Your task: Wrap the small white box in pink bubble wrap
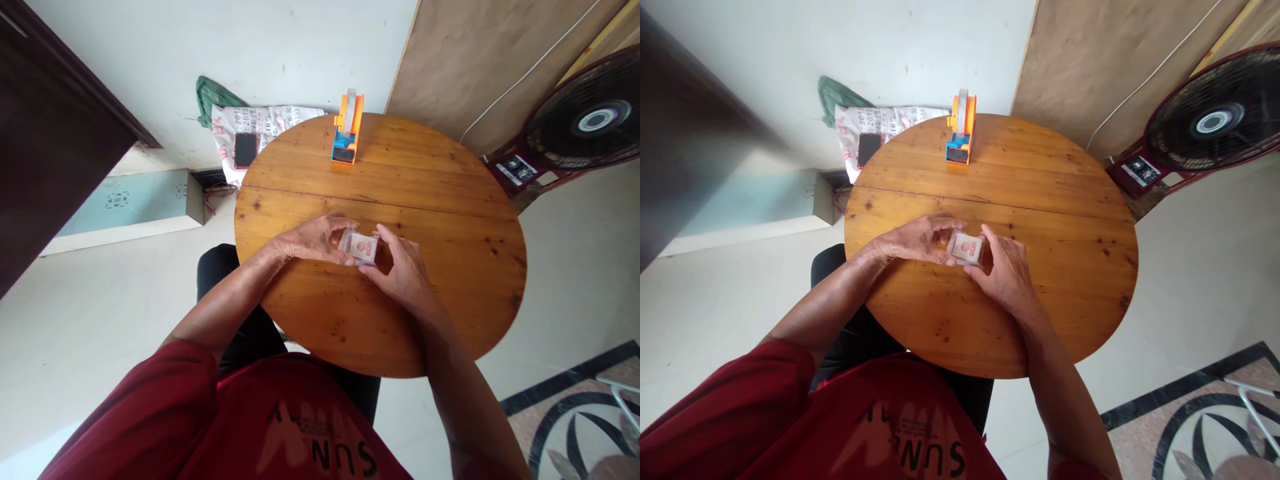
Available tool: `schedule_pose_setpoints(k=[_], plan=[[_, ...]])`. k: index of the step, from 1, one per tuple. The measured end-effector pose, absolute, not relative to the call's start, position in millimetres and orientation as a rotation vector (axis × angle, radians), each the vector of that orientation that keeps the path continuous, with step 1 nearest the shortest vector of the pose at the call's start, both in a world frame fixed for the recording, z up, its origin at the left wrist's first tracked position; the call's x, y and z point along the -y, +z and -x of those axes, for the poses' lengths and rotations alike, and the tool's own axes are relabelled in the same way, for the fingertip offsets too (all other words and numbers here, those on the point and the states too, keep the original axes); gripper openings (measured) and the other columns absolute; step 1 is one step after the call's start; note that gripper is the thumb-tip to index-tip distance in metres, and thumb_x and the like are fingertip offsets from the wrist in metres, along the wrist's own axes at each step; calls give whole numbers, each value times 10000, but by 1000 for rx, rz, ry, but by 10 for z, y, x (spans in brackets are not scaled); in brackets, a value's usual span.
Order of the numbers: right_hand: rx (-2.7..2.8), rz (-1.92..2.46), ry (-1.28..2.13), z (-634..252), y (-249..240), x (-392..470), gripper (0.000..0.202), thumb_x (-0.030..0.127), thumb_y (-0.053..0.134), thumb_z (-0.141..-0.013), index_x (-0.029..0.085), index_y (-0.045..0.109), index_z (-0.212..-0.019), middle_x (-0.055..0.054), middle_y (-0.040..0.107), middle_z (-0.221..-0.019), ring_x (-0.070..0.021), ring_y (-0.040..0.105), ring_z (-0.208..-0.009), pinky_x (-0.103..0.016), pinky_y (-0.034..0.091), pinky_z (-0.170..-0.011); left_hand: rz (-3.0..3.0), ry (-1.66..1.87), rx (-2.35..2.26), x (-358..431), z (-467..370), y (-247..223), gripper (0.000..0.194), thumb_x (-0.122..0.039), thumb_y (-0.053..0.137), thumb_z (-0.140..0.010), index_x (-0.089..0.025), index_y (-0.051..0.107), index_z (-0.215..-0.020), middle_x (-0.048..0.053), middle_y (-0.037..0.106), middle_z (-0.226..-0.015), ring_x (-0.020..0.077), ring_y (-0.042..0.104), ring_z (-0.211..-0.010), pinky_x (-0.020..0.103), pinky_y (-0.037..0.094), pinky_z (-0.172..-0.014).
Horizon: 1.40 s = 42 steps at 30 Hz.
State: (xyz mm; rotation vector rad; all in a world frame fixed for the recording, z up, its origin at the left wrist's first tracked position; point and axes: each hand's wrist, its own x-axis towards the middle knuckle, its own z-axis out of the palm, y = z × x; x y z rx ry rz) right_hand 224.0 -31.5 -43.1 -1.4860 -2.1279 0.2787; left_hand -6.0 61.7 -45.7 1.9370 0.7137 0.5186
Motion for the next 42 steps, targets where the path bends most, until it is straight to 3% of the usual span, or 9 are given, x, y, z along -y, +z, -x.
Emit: schedule_pose_setpoints(k=[5,14,25,33,42], plan=[[2123,1471,266,-2241,-424,309,764,368,699,-808,265,386,-1497,-140,681,-1302,-367,638,-1188,-588,446,-1005,-2077,540,-673,-581,10,-500,849,-492,858,-658,-202,538,-1389,113,613,-1221,189,621,-935,309,513,-817],[2091,1449,212,-2233,-451,312,672,404,685,-855,284,435,-1467,-106,730,-1202,-344,667,-1104,-573,445,-1001,-2077,553,-559,-575,-14,-468,443,-389,785,-765,-160,693,-1133,49,606,-957,114,566,-737,218,451,-646],[2092,1424,182,-2220,-457,312,628,390,701,-843,262,476,-1415,-114,741,-1179,-334,689,-1060,-546,472,-957,-2095,556,-543,-568,-21,-478,396,-336,770,-774,-164,690,-1121,48,597,-953,124,564,-762,227,440,-657],[2124,1442,200,-2192,-429,318,699,360,709,-820,253,439,-1457,-131,709,-1250,-350,662,-1128,-559,459,-977,-2059,584,-551,-594,-18,-542,632,-436,825,-719,-198,638,-1274,106,610,-1169,165,610,-876,263,482,-734],[2096,1453,167,-2199,-443,318,654,425,716,-843,265,470,-1427,-93,751,-1174,-321,689,-1037,-537,466,-961,-2043,515,-532,-549,-29,-413,394,-384,768,-782,-143,682,-1081,47,601,-952,122,563,-772,225,441,-671]])
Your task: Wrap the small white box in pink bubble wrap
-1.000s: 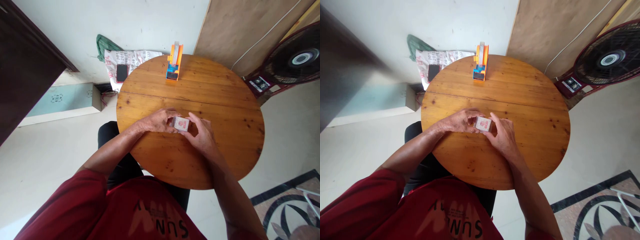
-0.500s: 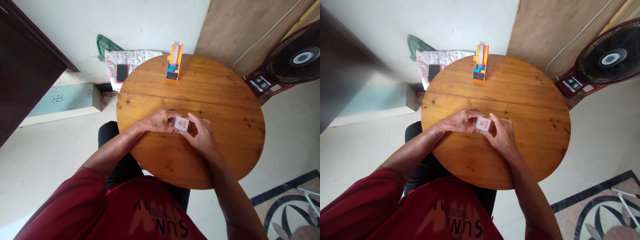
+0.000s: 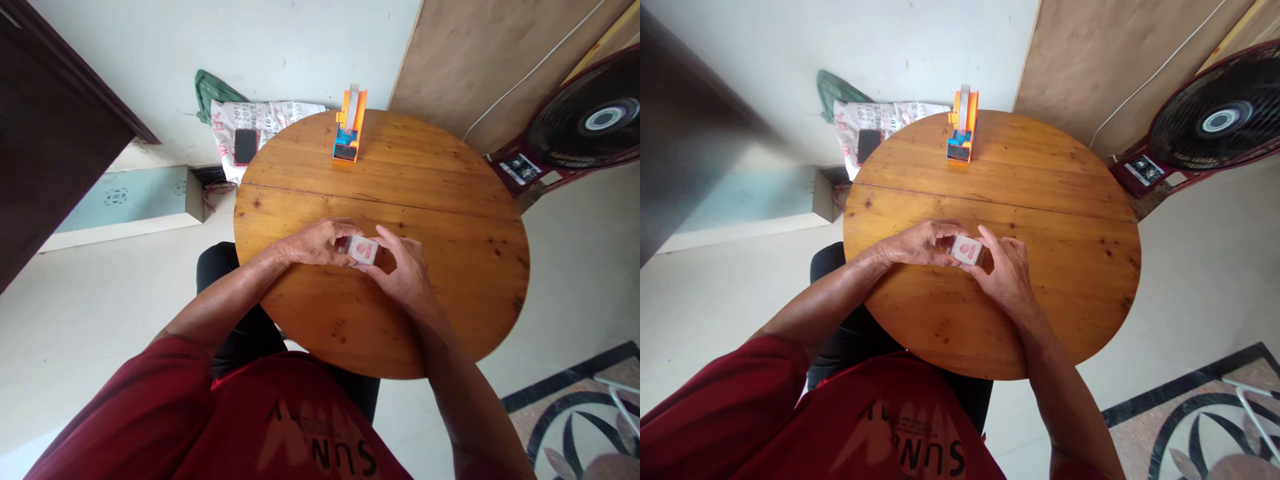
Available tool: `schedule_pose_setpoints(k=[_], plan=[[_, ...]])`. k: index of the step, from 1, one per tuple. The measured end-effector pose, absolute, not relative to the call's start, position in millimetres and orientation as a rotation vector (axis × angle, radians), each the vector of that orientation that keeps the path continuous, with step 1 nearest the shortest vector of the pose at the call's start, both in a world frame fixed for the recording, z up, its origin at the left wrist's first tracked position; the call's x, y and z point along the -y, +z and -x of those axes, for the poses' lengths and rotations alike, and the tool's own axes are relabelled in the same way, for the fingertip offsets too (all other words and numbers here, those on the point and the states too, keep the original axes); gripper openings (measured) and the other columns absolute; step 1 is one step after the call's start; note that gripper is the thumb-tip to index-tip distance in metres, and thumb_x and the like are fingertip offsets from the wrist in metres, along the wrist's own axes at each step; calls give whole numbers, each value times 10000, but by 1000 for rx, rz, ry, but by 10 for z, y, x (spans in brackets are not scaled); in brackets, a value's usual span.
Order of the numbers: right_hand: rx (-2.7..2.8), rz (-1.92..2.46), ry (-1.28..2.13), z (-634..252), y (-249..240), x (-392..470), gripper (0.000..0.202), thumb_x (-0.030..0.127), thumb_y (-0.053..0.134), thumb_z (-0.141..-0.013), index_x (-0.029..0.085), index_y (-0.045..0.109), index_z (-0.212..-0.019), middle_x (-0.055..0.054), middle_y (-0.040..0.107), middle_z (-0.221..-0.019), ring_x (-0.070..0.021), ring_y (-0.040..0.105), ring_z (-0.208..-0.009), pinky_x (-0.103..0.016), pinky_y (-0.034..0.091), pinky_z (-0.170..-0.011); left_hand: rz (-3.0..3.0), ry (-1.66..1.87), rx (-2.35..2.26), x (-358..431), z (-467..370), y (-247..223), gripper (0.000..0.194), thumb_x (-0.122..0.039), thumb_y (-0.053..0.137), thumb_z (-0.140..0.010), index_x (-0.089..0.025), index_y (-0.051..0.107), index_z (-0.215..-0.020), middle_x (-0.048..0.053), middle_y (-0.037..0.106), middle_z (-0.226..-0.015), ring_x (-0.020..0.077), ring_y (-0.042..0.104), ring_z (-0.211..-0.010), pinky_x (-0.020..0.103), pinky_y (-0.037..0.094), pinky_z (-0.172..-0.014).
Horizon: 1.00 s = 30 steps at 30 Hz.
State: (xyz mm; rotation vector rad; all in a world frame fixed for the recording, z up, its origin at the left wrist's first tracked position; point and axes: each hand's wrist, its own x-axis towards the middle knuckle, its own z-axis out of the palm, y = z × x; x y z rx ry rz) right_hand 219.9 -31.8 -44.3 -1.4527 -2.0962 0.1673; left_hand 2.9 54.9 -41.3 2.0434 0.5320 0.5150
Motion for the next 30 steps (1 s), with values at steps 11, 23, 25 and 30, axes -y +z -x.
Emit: schedule_pose_setpoints(k=[11,23,25,30], plan=[[2156,1387,101,-2176,-436,330,644,362,713,-834,238,462,-1413,-121,734,-1184,-320,686,-1037,-524,461,-941,-2031,510,-526,-575,-7,-439,511,-406,797,-758,-178,668,-1198,71,634,-1050,139,594,-837,246,477,-720],[2069,1237,-30,-2177,-366,342,348,311,699,-855,237,609,-1183,-100,727,-1146,-282,684,-1048,-458,462,-940,-1960,496,-626,-587,30,-469,733,-428,839,-676,-185,596,-1323,97,654,-1170,161,643,-889,290,519,-775],[2055,1242,-40,-2169,-362,340,315,294,696,-851,242,625,-1154,-93,720,-1162,-276,679,-1054,-453,461,-949,-1958,493,-632,-588,31,-463,735,-435,838,-671,-181,599,-1317,96,651,-1161,155,638,-866,290,522,-765],[2040,1248,-61,-2153,-370,326,248,286,690,-849,252,653,-1092,-78,713,-1175,-262,675,-1057,-436,456,-970,-1960,479,-652,-579,28,-450,741,-445,831,-673,-158,598,-1315,84,676,-1092,156,629,-838,283,513,-748]])
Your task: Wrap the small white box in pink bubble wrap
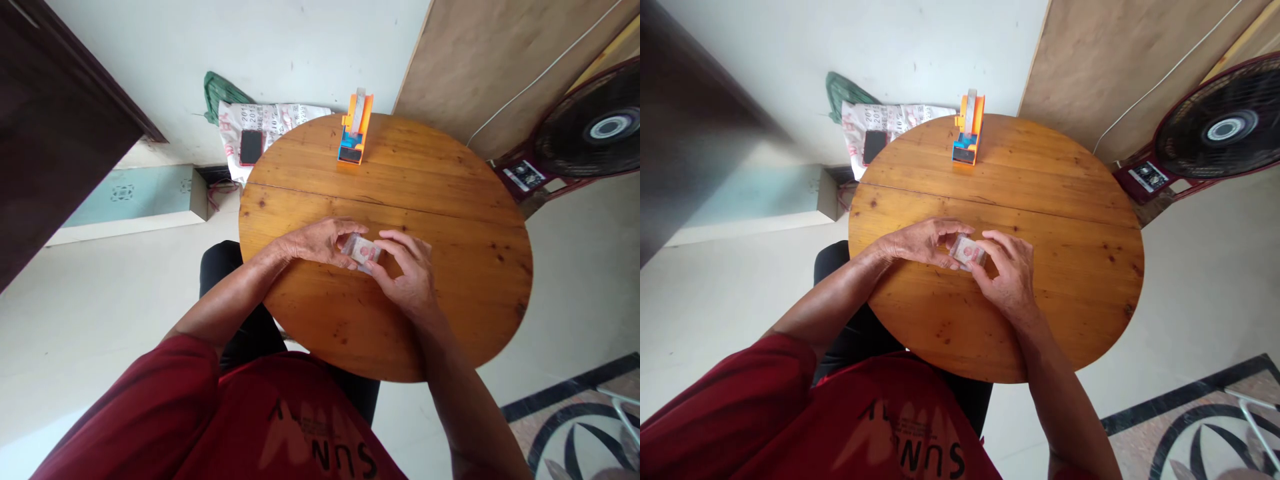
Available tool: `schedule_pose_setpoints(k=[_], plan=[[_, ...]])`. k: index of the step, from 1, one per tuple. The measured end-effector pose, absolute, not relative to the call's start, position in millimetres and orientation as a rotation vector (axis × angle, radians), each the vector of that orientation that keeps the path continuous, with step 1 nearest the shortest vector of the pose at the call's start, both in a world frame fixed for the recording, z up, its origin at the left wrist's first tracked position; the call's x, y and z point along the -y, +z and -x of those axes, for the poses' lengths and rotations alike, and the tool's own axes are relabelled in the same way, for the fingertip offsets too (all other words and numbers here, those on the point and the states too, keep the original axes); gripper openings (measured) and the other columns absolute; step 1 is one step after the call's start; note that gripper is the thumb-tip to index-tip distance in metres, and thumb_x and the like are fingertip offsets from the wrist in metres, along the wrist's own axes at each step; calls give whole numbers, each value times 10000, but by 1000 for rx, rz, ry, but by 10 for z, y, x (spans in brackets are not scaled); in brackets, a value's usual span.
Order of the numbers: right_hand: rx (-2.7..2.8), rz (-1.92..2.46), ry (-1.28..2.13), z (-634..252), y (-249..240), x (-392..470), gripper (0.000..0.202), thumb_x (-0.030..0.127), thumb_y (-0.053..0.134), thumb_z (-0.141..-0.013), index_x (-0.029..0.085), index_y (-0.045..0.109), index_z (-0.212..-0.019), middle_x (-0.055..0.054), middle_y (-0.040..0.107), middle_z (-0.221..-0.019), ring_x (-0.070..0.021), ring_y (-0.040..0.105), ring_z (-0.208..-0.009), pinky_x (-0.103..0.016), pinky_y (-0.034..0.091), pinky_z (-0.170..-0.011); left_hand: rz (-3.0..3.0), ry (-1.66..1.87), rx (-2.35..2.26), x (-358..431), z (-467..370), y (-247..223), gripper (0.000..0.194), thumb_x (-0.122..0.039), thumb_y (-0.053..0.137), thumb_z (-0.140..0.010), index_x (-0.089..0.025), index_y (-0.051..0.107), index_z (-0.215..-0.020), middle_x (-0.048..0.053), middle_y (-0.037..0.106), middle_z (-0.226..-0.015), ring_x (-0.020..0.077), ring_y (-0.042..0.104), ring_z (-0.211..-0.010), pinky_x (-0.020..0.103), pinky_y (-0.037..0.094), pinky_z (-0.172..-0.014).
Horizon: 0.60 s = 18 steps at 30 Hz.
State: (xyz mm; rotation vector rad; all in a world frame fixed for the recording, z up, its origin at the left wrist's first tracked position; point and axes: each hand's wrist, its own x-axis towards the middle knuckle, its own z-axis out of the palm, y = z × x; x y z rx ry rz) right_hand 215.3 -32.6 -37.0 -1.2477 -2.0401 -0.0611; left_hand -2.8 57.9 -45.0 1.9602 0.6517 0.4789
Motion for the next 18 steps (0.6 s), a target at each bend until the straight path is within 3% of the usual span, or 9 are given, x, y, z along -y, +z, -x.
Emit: schedule_pose_setpoints(k=[9,18], plan=[[2029,1266,-109,-2078,-381,283,101,267,696,-863,247,694,-962,-60,724,-1151,-242,682,-1024,-417,454,-961,-2014,455,-591,-577,11,-380,600,-433,814,-715,-161,646,-1223,61,679,-1007,146,611,-812,257,495,-735],[1994,1253,-103,-2089,-380,272,50,254,661,-904,254,709,-887,-39,749,-1105,-224,700,-997,-411,470,-945,-1989,451,-594,-568,10,-395,686,-446,817,-708,-156,604,-1292,80,675,-1089,153,623,-853,269,511,-757]])
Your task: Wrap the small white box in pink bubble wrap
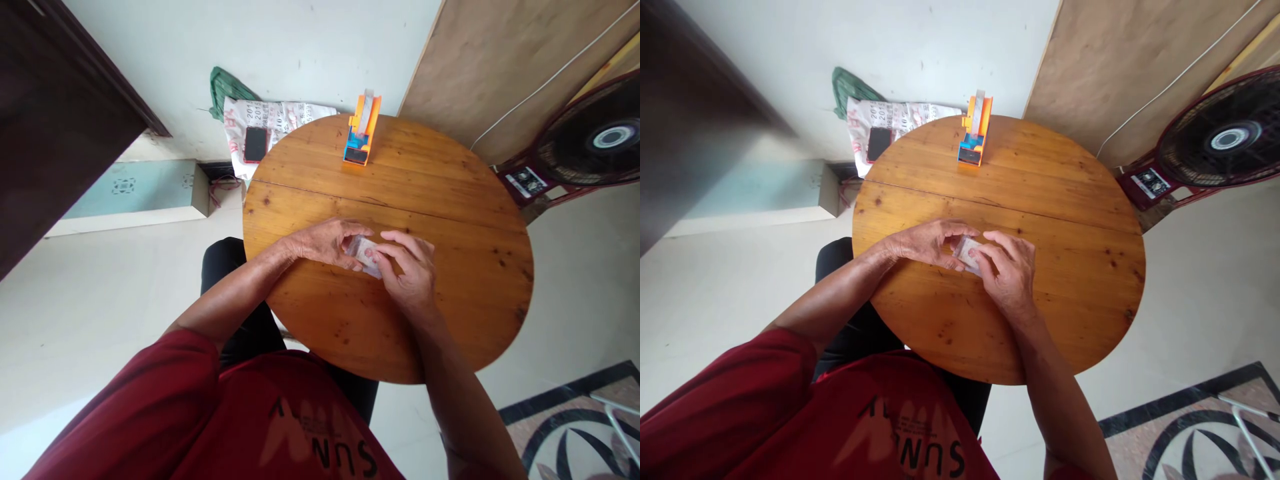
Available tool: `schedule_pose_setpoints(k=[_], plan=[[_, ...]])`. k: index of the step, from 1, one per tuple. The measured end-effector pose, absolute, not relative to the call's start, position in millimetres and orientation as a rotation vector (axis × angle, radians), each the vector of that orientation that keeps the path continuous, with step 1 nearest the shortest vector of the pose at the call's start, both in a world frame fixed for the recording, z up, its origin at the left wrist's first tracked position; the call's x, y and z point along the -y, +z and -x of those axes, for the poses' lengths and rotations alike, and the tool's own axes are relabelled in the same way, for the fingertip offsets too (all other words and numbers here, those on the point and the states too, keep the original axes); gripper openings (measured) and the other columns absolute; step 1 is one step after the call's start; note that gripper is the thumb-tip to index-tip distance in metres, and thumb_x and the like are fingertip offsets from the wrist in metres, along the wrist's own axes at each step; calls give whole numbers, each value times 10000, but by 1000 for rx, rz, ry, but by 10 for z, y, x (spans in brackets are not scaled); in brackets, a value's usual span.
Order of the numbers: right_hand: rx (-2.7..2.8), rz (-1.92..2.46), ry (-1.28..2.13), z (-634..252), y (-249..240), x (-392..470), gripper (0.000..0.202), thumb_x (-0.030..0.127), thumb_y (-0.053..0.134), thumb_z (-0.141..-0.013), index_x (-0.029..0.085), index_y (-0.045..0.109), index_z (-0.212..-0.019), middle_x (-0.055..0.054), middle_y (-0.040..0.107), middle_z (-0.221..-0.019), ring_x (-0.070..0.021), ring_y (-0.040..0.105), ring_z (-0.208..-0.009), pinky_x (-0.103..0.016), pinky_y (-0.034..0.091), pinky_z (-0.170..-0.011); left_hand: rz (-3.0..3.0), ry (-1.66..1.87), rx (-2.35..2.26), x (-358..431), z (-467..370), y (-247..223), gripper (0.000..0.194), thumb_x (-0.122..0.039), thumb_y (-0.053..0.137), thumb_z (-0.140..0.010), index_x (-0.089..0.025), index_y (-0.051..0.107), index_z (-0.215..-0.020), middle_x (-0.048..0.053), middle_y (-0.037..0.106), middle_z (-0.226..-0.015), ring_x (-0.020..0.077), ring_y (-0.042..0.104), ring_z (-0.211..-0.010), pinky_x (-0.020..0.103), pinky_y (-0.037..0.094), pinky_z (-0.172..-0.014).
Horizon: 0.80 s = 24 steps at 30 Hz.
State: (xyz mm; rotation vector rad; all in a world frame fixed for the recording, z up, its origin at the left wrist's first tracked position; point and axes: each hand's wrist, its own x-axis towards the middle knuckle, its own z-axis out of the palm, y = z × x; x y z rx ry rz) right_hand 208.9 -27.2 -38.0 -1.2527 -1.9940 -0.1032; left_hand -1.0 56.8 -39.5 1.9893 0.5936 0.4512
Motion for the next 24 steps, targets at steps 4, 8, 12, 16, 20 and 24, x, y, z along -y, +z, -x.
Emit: schedule_pose_setpoints(k=[4,8,12,16,20,24], plan=[[1986,1277,-77,-2089,-365,270,84,255,641,-913,263,713,-871,-33,751,-1098,-229,704,-996,-426,478,-938,-1970,448,-631,-560,13,-373,745,-488,790,-722,-127,573,-1336,107,668,-1145,160,628,-857,277,515,-743],[1976,1279,-54,-2083,-351,274,98,240,634,-908,262,714,-855,-33,754,-1085,-231,702,-990,-430,474,-936,-2071,459,-735,-572,36,-324,779,-642,726,-738,-121,611,-1305,108,694,-1057,167,626,-810,273,496,-704],[1964,1277,-57,-2090,-354,274,95,239,634,-906,259,708,-850,-34,753,-1083,-233,702,-984,-434,474,-936,-2165,477,-785,-572,62,-288,737,-678,649,-797,-144,622,-1304,85,705,-1013,168,631,-830,272,491,-743],[1963,1260,-79,-2103,-358,271,94,229,627,-912,251,705,-863,-40,756,-1078,-234,702,-987,-430,480,-928,-2202,468,-794,-551,46,-288,718,-697,623,-804,-138,653,-1253,59,700,-909,156,615,-779,257,455,-695],[1960,1249,-89,-2107,-352,272,83,213,631,-914,248,697,-878,-44,756,-1078,-236,704,-991,-429,489,-918,-2218,481,-829,-535,13,-308,693,-676,631,-806,-143,657,-1248,56,697,-890,143,599,-735,250,434,-662],[1918,1240,-51,-2112,-349,281,79,201,636,-906,254,692,-884,-43,753,-1084,-237,701,-997,-434,496,-916,-2216,480,-825,-532,-3,-336,744,-612,709,-762,-156,599,-1340,73,703,-985,159,618,-786,259,463,-698]])
